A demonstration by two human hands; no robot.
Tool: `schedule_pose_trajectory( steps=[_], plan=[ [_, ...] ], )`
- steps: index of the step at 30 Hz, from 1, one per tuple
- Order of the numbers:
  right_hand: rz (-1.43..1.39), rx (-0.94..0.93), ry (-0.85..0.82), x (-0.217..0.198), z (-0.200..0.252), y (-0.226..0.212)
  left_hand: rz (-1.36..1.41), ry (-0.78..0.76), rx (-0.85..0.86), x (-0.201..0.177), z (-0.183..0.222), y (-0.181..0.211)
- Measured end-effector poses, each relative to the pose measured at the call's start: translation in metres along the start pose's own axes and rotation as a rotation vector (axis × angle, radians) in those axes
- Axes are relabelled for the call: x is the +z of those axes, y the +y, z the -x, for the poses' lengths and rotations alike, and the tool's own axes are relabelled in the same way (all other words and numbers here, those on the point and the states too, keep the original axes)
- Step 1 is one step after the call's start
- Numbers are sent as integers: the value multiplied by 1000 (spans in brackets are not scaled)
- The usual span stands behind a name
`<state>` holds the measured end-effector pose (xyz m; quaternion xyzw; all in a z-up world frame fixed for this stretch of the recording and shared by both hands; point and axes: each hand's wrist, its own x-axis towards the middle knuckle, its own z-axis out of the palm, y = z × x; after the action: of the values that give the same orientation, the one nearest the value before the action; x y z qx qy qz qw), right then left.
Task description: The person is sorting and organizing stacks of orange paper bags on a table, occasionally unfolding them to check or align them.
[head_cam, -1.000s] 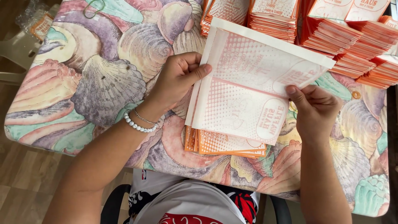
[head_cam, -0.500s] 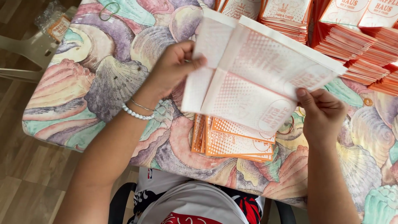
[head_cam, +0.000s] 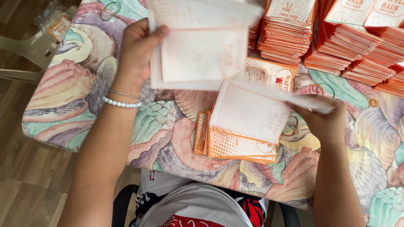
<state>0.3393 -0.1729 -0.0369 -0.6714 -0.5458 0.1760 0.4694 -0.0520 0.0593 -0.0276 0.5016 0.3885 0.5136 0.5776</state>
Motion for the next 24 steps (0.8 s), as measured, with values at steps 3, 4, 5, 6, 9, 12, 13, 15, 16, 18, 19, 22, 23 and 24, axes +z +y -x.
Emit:
schedule_pose_trajectory(
  steps=[3,4,5,6,9,12,13,15,16,18,19,22,23,24],
  plan=[
    [26,-157,-287,0,-3,-23,144,17,3,-5,-2,2],
    [78,-173,-407,-2,-4,-24,117,15,-67,0,4,8],
    [130,-188,-527,-4,-5,-25,90,13,-137,5,9,14],
    [130,-188,-526,-8,-6,-31,90,12,-137,11,12,12],
    [95,-243,-479,-11,-5,-46,98,-55,-110,29,22,5],
    [-254,-63,-136,8,-1,-51,42,-181,-83,50,38,-1],
    [-357,-15,-81,16,-2,-46,63,-254,-109,58,45,0],
    [-457,33,-20,24,3,-23,87,-333,-135,75,61,-1],
    [-409,71,37,27,4,-5,134,-316,-116,83,68,-1],
    [-360,109,92,31,5,-7,181,-297,-97,86,66,-24],
    [-283,128,121,31,4,-27,173,-296,-90,81,57,-48],
    [-185,145,149,24,1,-37,184,-267,-70,70,53,-34],
    [-162,149,152,19,1,-31,205,-243,-62,68,56,-16],
    [-164,148,149,17,0,-26,204,-241,-61,61,51,-8]
  ],
)
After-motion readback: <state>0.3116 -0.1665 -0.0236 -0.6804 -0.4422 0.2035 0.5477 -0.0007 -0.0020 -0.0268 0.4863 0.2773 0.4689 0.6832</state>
